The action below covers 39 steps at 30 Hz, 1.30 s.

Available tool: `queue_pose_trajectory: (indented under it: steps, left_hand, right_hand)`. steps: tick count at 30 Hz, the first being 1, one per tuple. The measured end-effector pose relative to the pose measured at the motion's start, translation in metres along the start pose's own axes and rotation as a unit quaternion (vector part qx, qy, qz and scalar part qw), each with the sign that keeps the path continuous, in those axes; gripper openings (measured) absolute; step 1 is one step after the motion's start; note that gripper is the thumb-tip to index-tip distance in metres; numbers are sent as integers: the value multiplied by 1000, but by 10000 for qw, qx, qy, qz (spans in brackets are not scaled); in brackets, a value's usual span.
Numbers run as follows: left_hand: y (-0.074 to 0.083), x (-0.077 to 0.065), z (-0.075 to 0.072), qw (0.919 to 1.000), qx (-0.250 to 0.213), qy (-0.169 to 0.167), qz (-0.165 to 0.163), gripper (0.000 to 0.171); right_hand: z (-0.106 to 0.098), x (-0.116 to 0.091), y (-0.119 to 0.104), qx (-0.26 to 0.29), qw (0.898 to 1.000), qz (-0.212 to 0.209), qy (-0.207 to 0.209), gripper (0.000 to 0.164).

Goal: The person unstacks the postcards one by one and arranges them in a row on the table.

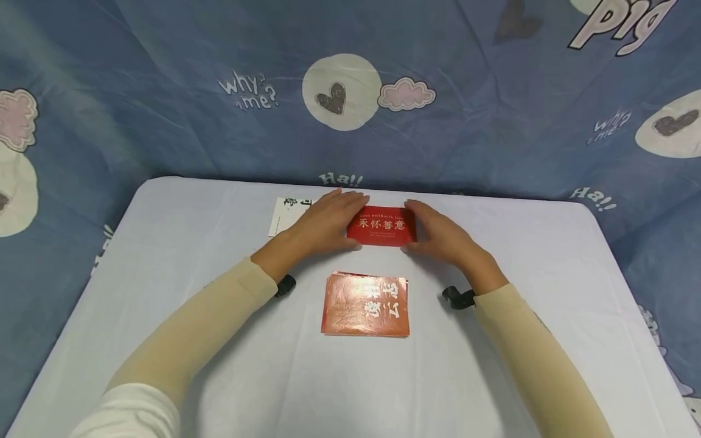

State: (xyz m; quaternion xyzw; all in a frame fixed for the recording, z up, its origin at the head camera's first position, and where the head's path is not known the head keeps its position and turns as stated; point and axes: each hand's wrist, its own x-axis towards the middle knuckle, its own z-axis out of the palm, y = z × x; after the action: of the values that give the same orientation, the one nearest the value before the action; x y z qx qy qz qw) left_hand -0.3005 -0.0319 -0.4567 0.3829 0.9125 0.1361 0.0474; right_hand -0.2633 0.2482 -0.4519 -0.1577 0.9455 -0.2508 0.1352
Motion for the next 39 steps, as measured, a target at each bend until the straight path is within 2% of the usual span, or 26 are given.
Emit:
queue_pose_trajectory:
  steps: [8,16,23,30,36,39]
  left_hand:
    - [11,-19,0,9993,-275,219,-110,95]
    - [29,-51,3,9990,-396,143,180,96]
    - [43,-84,8,9980,-526,-29,358,98]
    - [57,-105,16,9962,-709,-201,473,104]
    - [59,-121,20,9954,-836,-335,329,116]
    - [59,-127,19,9954,-832,-402,262,118]
  right_hand:
    - [5,-23,-2,-189,9997,-79,155,91]
    - [9,-56,-11,-155,9989,-400,197,82]
    - [19,-82,-24,-271,9977,-621,94,86]
    - [31,-100,-36,-453,9951,-869,-88,84]
    - [47,-105,-39,-454,9907,-1264,-240,98]
    - [51,-107,-41,-524,9899,-1280,-298,103]
